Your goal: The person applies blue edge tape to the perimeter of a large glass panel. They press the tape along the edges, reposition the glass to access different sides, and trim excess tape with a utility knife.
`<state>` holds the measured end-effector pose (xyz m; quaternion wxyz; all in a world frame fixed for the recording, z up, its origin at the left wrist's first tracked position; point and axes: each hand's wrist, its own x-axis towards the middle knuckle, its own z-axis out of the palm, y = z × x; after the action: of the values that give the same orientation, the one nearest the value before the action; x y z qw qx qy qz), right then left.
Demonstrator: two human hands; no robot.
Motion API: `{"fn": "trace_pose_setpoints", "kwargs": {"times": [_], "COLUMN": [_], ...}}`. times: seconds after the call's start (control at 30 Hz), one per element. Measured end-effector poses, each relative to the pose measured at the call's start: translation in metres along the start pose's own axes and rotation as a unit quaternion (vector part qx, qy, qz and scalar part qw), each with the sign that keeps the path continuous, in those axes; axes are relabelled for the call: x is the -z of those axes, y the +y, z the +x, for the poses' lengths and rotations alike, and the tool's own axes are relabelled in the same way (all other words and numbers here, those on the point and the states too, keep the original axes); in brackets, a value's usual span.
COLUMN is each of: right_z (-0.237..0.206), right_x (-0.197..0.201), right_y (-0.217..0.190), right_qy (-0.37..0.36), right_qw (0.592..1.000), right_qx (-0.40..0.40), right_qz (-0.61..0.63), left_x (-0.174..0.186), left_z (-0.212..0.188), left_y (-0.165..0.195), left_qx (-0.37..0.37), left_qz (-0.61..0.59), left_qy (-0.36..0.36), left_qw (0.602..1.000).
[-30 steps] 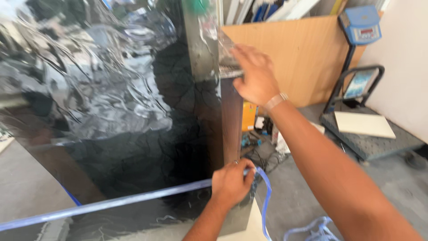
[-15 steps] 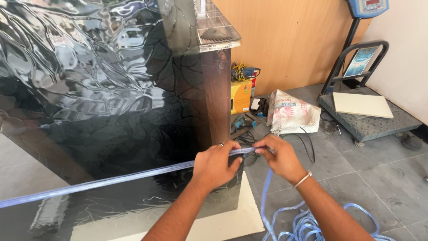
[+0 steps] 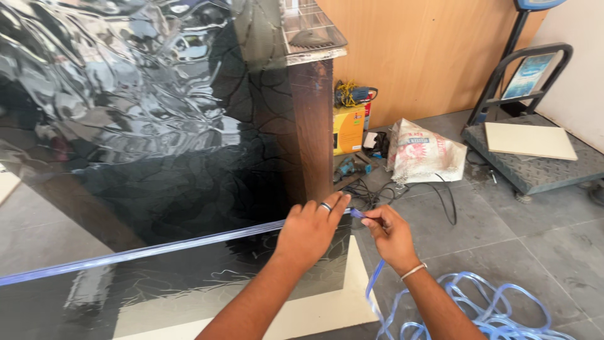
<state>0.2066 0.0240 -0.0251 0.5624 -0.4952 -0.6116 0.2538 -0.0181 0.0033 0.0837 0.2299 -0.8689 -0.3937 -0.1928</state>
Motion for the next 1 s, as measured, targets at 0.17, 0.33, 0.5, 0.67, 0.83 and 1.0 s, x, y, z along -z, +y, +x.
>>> {"fn": "trace_pose_setpoints", "kwargs": {"times": [0.17, 0.33, 0.5, 0.67, 0.83, 1.0], "right_z": [-0.006, -0.004, 0.000, -0.003, -0.003, -0.003], "right_x": [-0.023, -0.040, -0.028, -0.027, -0.031, -0.031], "right_y": [0.012, 0.007, 0.011, 0.020, 0.019, 0.012], "right_qy": [-0.014, 0.008, -0.019, -0.036, -0.047, -0.058], "right_qw": [0.993, 0.982, 0.990, 0.991, 0.981, 0.976], "right_qx": [-0.023, -0.123, -0.094, -0.073, -0.143, -0.168], "right_qz": [0.114, 0.143, 0.105, 0.102, 0.120, 0.130], "left_x": [-0.009, 0.006, 0.028, 0.020, 0.004, 0.002], "left_z": [0.000, 0.009, 0.016, 0.011, -0.001, -0.003], "left_y": [0.000, -0.002, -0.004, 0.003, -0.001, -0.005], "left_qx": [-0.018, 0.030, 0.187, 0.159, 0.115, 0.092], "left_qz": [0.068, -0.092, -0.137, -0.036, -0.008, -0.005], "left_qy": [0.071, 0.020, -0.144, -0.114, -0.047, -0.094], "left_qw": [0.995, 0.995, 0.962, 0.980, 0.992, 0.991]}}
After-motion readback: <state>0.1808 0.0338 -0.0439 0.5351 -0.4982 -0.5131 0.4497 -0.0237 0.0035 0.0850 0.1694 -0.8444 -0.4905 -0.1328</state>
